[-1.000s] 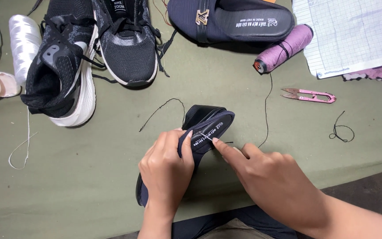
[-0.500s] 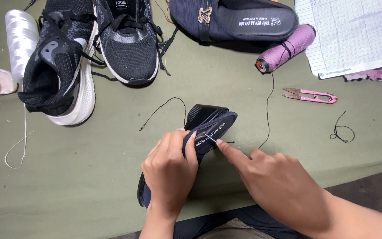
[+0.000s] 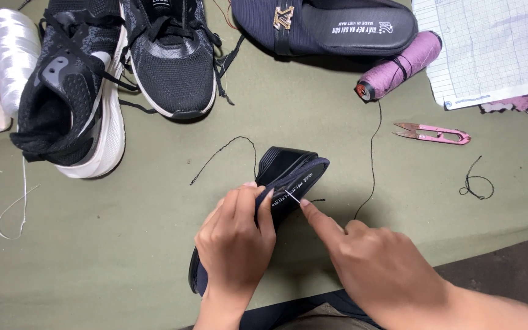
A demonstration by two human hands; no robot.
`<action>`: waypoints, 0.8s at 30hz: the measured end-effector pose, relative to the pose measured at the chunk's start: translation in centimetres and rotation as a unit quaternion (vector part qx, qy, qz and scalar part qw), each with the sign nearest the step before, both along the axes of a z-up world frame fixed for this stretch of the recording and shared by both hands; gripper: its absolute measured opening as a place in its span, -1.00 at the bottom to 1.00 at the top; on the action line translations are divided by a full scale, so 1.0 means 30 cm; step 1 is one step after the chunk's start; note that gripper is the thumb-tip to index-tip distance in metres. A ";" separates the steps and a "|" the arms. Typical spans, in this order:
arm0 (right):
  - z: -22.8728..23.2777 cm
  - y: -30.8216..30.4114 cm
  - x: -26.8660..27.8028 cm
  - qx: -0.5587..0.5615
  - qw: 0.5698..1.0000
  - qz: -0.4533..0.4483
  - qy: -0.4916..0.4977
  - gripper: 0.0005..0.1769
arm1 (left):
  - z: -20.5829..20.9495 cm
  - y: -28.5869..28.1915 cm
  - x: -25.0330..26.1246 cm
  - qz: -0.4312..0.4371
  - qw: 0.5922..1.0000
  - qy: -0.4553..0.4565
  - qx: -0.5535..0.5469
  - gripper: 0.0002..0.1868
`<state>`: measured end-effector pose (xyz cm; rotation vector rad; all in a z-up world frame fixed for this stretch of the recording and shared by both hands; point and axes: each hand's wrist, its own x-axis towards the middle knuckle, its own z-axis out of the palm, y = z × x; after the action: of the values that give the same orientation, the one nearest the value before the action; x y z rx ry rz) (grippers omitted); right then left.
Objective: The person uses a wooden awl to pierce holes in the sole of a dark blue slip-on shoe and then sews the sole to the upper using a needle and black thread. They pull the thread tight, tie a knot, and trim the excess thread with scissors.
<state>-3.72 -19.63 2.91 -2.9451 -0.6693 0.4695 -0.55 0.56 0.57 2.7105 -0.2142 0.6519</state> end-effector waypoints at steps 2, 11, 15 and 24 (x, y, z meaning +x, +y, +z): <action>-0.014 0.012 -0.014 -0.008 1.000 -0.005 0.019 0.01 | -0.023 -0.004 -0.004 -0.011 1.000 -0.020 0.022 -0.81; -0.131 -0.017 -0.080 0.115 0.990 -0.045 -0.075 -0.25 | -0.037 0.000 -0.021 -0.080 0.989 -0.087 0.083 -0.81; -0.129 -0.010 -0.078 0.137 0.984 -0.056 -0.101 -0.36 | -0.037 -0.004 -0.020 -0.084 0.990 -0.078 0.084 -0.85; -0.131 0.048 -0.072 0.034 0.979 -0.063 -0.193 -0.41 | -0.007 0.001 0.000 -0.070 0.997 -0.022 0.025 -0.81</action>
<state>-5.87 -18.17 -1.03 -3.0127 -0.5092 -0.1386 -0.56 0.61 0.37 2.7001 -0.4337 0.6743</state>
